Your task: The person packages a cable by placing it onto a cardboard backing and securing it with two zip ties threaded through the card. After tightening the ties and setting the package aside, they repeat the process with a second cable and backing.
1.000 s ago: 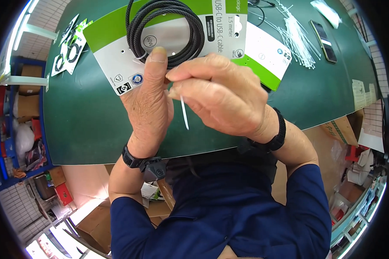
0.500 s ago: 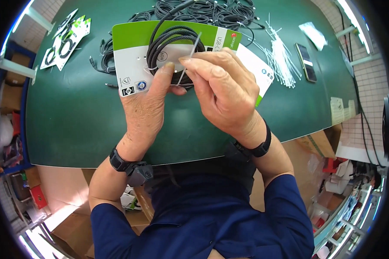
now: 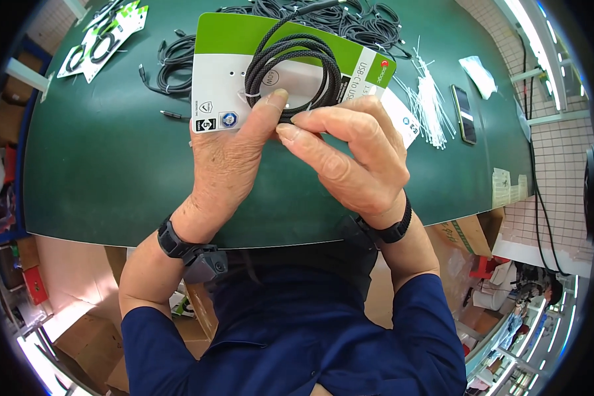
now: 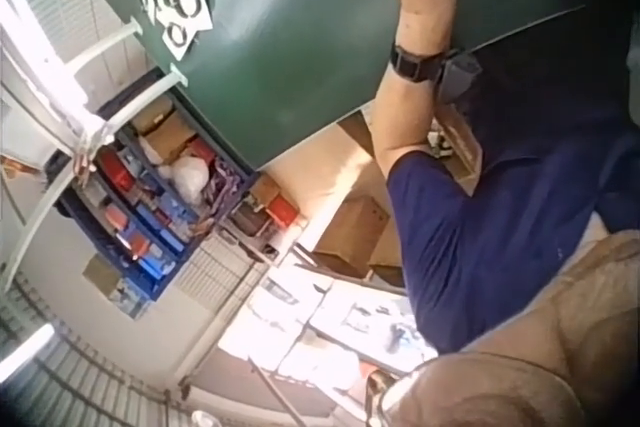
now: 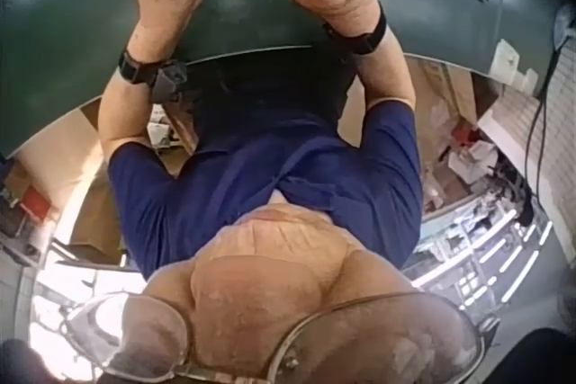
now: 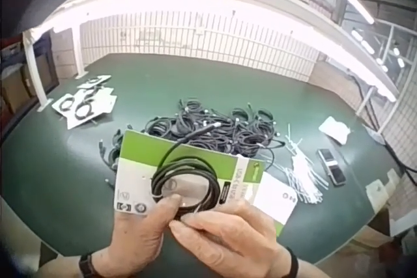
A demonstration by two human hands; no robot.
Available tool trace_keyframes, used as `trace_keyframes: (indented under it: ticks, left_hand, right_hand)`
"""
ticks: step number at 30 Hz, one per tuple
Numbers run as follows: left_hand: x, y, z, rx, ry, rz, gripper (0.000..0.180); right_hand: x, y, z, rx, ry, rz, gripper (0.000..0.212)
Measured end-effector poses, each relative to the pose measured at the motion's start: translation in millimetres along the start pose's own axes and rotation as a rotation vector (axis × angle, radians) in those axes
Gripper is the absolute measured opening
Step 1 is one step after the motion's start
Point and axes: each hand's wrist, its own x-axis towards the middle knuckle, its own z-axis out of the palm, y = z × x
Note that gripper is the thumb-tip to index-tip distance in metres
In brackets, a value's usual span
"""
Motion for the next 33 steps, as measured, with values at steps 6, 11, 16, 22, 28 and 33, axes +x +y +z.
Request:
trace_keyframes:
  ticks: [6, 11, 16, 22, 28, 33]
  left_hand:
    - [-1.2, 10.2, 3.6, -0.14, -0.034, -0.079, 0.032]
    - [-3.6, 11.7, 3.5, -0.188, -0.059, -0.111, 0.032]
    - [-5.0, 9.2, 3.4, -0.2, -0.058, -0.12, 0.033]
    - [-4.7, 11.9, 2.0, -0.22, -0.061, -0.14, 0.035]
    - [-6.1, 11.5, 3.4, -0.218, -0.036, -0.108, 0.038]
    - [-6.3, 12.5, 3.7, -0.25, -0.029, -0.107, 0.04]
  right_hand:
    - [-2.8, 5.7, 0.0, 0.003, 0.072, -0.05, 0.04]
    - [-5.6, 11.1, 5.0, 0.068, 0.149, -0.031, 0.033]
    - [-1.8, 7.7, 2.2, 0.094, 0.151, -0.027, 0.029]
    - [-1.3, 3.6, 1.8, 0.105, 0.128, 0.021, 0.03]
    - [-0.8, 0.8, 0.5, 0.098, 0.094, 0.018, 0.031]
    - [-1.8, 1.5, 2.6, 0.062, 0.107, -0.008, 0.032]
